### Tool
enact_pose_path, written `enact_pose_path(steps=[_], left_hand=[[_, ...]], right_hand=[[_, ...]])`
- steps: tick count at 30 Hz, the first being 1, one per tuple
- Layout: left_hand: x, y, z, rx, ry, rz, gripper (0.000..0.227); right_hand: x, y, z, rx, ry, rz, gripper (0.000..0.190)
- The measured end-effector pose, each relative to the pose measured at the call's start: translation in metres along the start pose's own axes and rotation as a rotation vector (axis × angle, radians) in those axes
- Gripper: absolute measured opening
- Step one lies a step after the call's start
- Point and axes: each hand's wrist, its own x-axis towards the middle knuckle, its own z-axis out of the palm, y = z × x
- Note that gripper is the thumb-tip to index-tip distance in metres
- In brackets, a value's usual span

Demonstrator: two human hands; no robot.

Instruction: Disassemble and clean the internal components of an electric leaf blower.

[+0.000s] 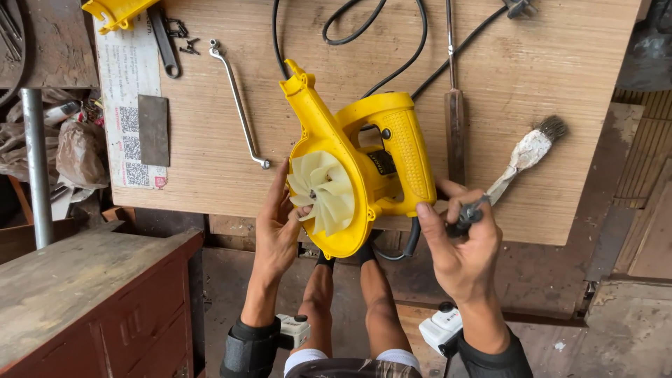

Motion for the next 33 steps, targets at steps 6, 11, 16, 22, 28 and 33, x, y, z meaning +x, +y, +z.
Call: enact_pose_path(steps=[6,11,16,22,28,33], left_hand=[[0.016,0.037,0.007,0.471,0.032,-0.211,0.078],[0.018,0.017,0.018,0.345,0.014,-0.052,0.067],[0.013,0.025,0.024,0.364,0.052,-0.012,0.066],[-0.001,0.057,0.036,0.428,0.091,-0.058,0.055],[-0.023,0.082,0.062,0.952,0.224,0.465,0.044],[-0.008,0.115,0.091,0.916,-0.130,0.397,0.075]], right_hand=[[0.005,-0.017,0.006,0.188,-0.094,-0.045,0.032],[0.000,-0.009,0.006,0.245,-0.092,-0.017,0.033],[-0.004,0.010,-0.006,0.197,-0.115,-0.035,0.032],[-0.021,0.043,-0.015,0.109,-0.234,0.048,0.029],[-0.012,0.005,-0.008,0.108,-0.225,-0.018,0.033],[-0.017,0.015,-0.012,0.001,-0.258,0.008,0.026]])
